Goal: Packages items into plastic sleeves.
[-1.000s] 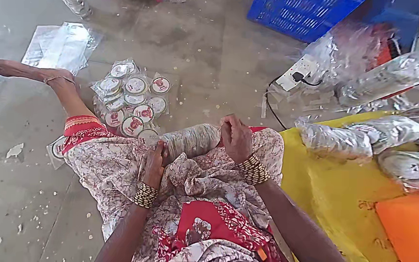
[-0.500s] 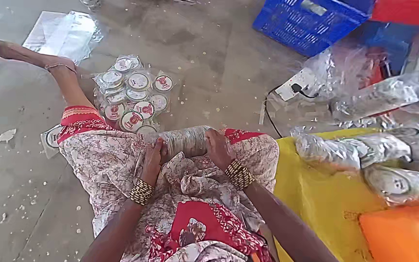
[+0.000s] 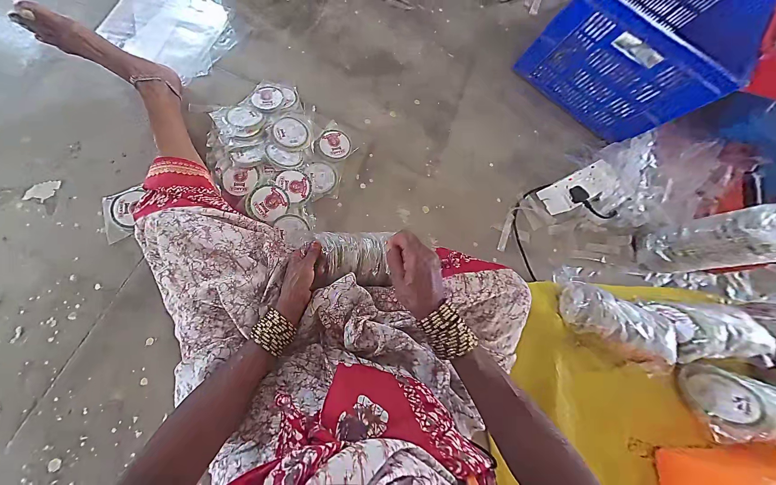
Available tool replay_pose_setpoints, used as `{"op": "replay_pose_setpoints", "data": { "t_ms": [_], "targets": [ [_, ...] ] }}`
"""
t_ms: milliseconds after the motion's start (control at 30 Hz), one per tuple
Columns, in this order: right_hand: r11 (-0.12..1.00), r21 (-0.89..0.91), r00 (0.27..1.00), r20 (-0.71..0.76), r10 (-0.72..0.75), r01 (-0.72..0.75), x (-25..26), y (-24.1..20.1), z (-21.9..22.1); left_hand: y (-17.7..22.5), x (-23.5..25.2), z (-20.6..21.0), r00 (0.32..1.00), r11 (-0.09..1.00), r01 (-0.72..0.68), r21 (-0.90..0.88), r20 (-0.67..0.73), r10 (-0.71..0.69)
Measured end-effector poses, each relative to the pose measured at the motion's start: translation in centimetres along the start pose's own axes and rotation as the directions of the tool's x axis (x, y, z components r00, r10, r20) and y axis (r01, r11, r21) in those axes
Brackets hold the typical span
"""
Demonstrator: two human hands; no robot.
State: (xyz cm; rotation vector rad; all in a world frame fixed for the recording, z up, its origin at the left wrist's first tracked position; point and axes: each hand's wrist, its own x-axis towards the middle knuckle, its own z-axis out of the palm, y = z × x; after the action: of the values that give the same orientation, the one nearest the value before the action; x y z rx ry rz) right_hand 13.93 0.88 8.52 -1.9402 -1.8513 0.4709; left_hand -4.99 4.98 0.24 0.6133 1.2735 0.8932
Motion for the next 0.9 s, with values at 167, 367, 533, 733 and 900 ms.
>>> {"op": "replay_pose_setpoints", "data": {
  "t_ms": [167, 367, 533, 733, 900],
  "targets": [
    [0.985, -0.093, 0.949, 0.267, 0.167, -0.147, 0.8, -1.8, -0.4, -0.1, -0.2, -0.1, 1.000, 1.000, -0.010, -0.026, 0.016, 0.010],
    [0.981, -0.148, 0.894, 0.410, 0.179, -0.128, 1.3, -2.4, 0.8, -0.1, -0.2, 0.0, 1.000, 1.000, -0.009, -0.009, 0.026, 0.009],
    [0.997, -0.056, 0.995, 0.095, -0.041, 0.047, 0.7, -2.9, 0.8, -0.2, -0.2, -0.2, 0.998, 0.999, -0.052, -0.005, 0.032, 0.052],
    [0.988, -0.134, 0.909, 0.399, 0.122, -0.074, 1.8, -3.0, 1.1, 0.0, -0.1, -0.2, 0.997, 0.997, -0.055, 0.053, 0.059, 0.052],
    [0.978, -0.047, 0.976, -0.074, -0.205, 0.202, 1.0, -3.3, 1.9, -0.1, -0.2, -0.2, 0.998, 0.999, -0.046, 0.005, 0.041, 0.045]
  ]
}}
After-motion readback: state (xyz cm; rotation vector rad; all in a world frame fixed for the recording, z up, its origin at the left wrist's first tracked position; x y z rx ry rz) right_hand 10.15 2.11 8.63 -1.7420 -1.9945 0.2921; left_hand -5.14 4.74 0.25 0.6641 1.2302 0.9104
